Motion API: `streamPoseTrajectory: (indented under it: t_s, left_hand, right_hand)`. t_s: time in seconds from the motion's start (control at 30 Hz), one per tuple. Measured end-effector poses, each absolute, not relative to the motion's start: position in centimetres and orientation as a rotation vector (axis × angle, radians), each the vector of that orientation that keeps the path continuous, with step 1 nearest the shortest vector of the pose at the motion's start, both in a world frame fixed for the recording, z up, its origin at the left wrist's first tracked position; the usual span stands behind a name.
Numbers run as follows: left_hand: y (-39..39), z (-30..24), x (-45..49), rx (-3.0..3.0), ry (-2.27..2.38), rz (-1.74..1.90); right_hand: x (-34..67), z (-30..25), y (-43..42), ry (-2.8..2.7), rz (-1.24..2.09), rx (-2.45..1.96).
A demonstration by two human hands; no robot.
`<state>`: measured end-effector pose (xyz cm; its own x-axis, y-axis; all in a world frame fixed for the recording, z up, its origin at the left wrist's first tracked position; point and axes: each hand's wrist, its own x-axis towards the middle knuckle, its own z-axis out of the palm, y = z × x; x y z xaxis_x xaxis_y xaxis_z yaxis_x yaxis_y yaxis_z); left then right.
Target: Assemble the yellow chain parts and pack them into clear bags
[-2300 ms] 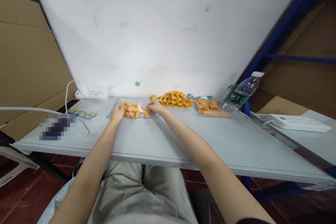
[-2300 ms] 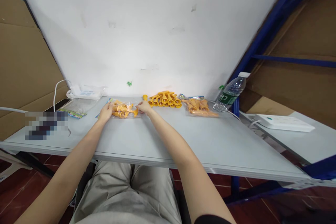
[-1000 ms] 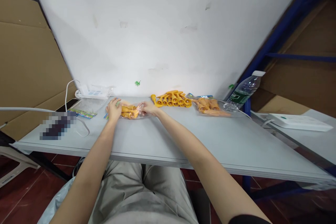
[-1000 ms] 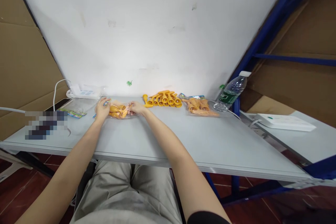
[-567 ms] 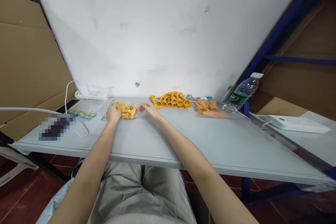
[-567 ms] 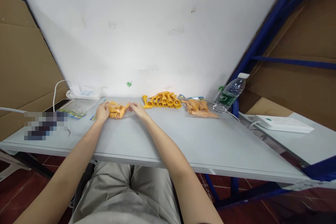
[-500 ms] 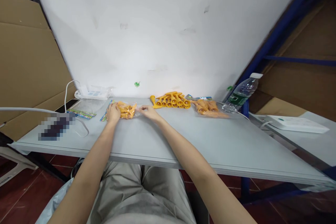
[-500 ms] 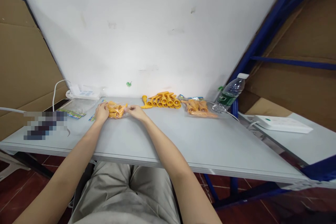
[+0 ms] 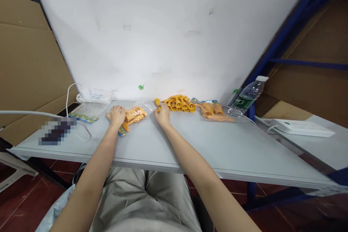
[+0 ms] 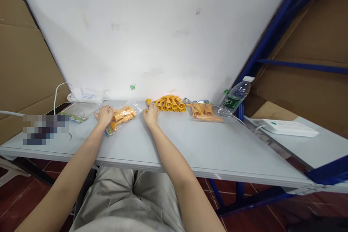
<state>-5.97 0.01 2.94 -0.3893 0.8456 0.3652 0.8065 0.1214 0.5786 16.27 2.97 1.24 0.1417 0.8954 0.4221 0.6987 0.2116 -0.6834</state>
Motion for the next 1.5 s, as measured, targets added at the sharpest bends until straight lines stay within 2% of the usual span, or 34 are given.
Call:
streamPoseTrajectory:
  t_s: [0.23,0.33,0.57,0.77,1.0,1.27,1.5]
  left_hand:
    - [0.0,2.7,-5.8,1.698,2.322,0.969]
    - [-0.1,3.0,-5.8,1.719,2.31,0.978]
    - [0.0,3.0,-6.1,1.676,2.067,1.188]
    - [0.3,2.7,-5.2,1.441,1.742,1.152]
    - [2.5,2.2,-4.1,1.515,1.757,1.118]
    - [5.4,2.7,-2.0,1.195,1.597,1.151]
    - [6.2,2.3,-0.9,1.159,1.558,1.134]
  right_hand:
    - [15.8,1.1,3.6,-1.173,1.039,-1.402]
    - [15.5,0.8,3.7,-1.054,1.2,-1.264]
    - [16.4,-0.2,4.6,-0.972,1.194,-1.222]
    - [17.7,-0.3,5.2,-0.93,1.239,-1.186]
    - [18.5,-1.1,6.2,-0.882,1.3,-1.116]
    - [18.8,-1.3,6.4,-0.884,1.312,-1.086]
    - [18.9,-1.1,6.1,-0.871,1.334,-1.08]
